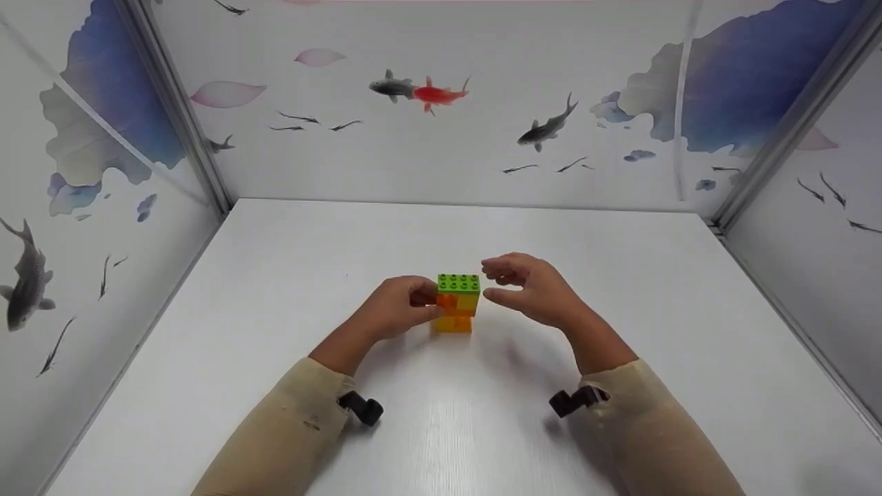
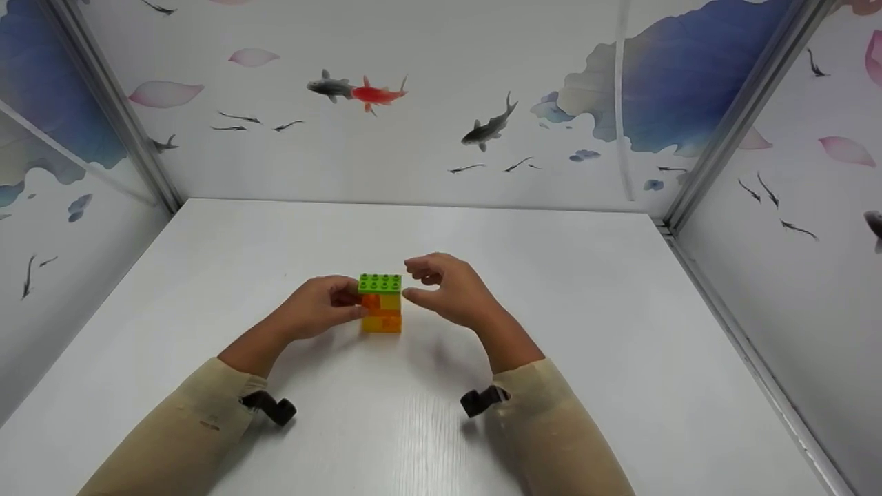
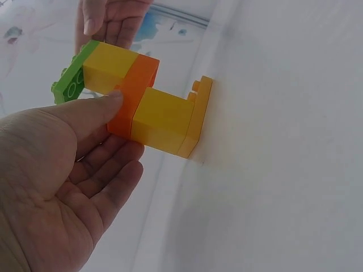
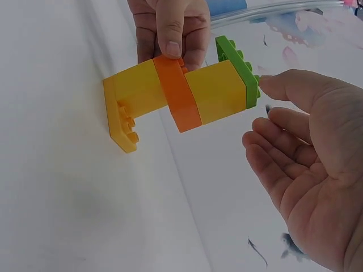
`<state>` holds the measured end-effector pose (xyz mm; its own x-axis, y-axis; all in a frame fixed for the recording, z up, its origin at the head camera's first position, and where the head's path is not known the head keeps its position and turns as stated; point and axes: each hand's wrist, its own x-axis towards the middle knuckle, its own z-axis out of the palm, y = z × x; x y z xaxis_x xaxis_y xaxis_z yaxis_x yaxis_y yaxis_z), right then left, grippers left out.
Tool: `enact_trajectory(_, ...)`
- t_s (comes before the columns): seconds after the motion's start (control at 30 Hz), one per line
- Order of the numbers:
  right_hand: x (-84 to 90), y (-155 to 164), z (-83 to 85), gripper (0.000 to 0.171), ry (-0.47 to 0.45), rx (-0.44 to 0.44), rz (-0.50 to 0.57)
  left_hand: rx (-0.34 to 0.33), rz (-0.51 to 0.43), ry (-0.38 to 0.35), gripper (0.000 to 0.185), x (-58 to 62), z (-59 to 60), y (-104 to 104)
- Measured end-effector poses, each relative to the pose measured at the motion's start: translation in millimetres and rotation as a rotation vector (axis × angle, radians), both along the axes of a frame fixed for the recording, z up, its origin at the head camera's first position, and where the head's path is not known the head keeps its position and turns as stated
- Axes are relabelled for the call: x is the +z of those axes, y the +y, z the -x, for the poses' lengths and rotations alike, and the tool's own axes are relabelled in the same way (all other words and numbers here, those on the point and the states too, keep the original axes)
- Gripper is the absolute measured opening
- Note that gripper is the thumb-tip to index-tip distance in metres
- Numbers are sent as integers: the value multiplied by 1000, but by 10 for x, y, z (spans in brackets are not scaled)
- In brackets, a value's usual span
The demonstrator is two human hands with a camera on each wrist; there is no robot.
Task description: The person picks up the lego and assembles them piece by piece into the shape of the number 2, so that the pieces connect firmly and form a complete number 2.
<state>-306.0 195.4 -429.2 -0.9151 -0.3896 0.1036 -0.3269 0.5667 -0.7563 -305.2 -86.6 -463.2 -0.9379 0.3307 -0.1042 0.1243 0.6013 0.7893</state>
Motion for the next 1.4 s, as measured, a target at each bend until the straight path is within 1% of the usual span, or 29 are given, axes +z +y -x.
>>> enact_trajectory(0.2, -41, 24, 16, 55, -48, -11, 7, -19, -7, 17, 40, 3, -1, -8)
enact_trajectory(0.3, -90, -2, 30, 56, -77, -11, 11, -32, -15, 21, 39, 0, 1, -19)
enact_trajectory(0.5, -268, -73, 69, 51, -136, 0, -2, -40, -16, 30, 39, -15, 7, -37)
enact_trajectory(0.67, -365, -123, 73, 49, -153, 5, 40, -37, -27, 31, 37, -19, 3, -39)
enact_trajectory(0.9, -384, -155, 66, 45, -177, -25, 73, -17, -42, 17, 38, -31, 9, -41)
enact_trajectory(1.07, -370, -144, 64, 43, -182, -33, 69, -25, -65, 5, 36, -49, 30, -53)
enact_trajectory(1.2, -360, -146, 62, 42, -174, -57, 62, -2, -101, -11, 36, -60, 32, -46)
enact_trajectory(1.3, -370, -161, 70, 44, -171, -89, 65, 42, -111, -16, 39, -62, 26, -14)
enact_trajectory(1.4, -380, -182, 82, 45, -189, -147, 87, 93, -106, -7, 40, -62, 22, 31)
